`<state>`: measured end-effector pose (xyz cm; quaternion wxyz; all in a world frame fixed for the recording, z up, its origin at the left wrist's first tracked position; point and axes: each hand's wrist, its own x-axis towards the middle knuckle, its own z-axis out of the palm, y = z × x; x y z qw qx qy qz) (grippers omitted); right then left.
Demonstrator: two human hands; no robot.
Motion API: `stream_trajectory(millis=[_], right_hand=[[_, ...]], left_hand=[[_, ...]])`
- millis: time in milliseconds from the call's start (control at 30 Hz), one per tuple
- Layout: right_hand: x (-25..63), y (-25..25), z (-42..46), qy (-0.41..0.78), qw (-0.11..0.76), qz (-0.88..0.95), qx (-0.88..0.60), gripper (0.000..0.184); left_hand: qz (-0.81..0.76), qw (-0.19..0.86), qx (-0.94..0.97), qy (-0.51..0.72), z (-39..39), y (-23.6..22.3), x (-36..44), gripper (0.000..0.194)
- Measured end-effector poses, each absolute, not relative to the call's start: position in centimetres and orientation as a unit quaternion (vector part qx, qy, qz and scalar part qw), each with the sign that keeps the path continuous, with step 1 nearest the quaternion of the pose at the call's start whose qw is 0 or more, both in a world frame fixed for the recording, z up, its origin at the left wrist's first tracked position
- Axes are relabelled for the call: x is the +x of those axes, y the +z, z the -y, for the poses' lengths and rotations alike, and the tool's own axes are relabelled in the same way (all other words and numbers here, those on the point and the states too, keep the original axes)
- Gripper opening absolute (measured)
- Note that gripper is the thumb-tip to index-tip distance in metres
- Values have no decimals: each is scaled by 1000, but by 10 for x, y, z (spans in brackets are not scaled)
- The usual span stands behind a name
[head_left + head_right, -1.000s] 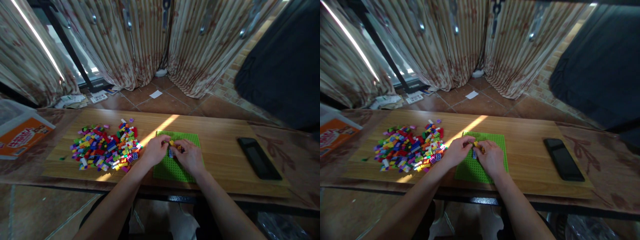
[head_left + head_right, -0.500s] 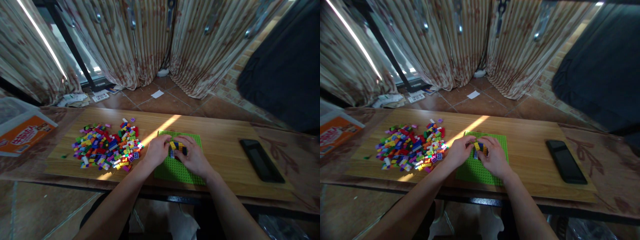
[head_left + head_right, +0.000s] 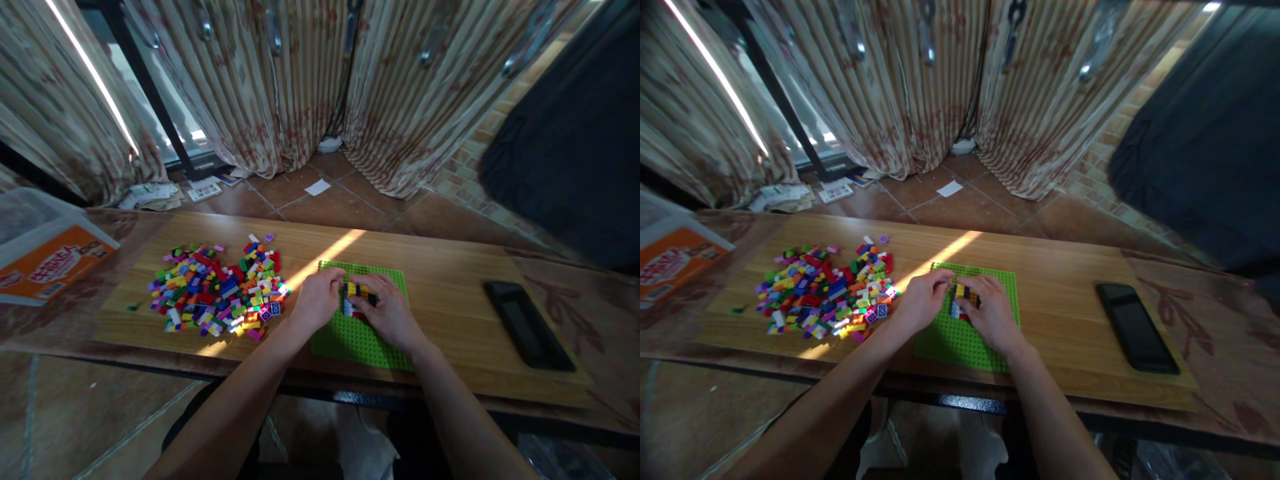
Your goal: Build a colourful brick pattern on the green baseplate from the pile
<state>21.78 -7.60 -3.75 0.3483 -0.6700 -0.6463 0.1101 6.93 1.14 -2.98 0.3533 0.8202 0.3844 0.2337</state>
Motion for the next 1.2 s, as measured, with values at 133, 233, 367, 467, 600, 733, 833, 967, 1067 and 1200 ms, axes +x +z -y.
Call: stream_trajectory(millis=[133,233,367,467,600,733,833,967,1067,1200], right_hand=[[215,-37,75,116,350,644,-670,30],[216,-36,75,112,347,643,-674,29],[217,-37,74,111,346,643,-674,30],[217,-38,74,114,346,641,-676,29],[216,-36,73,118,342,640,-678,29],[216,-35,73,121,337,643,-677,31],[216,-36,73,122,347,636,-678,31],[216,-37,72,120,356,629,-680,30],[216,-35,71,129,358,624,-683,32],[215,-31,71,146,357,623,-681,34]], left_hand=[[-382,366,816,232,-12,-29,69,30],[-386,353,822,227,-12,-28,70,27],[-389,358,820,219,-11,-26,70,27],[-390,362,817,223,-12,-26,70,27],[-390,367,813,227,-12,-27,72,26],[-399,366,811,222,-12,-28,75,25],[-413,370,804,213,-12,-27,78,25],[-434,379,789,213,-13,-25,81,24],[-443,386,782,210,-15,-24,83,23],[-444,399,775,205,-17,-23,84,23]])
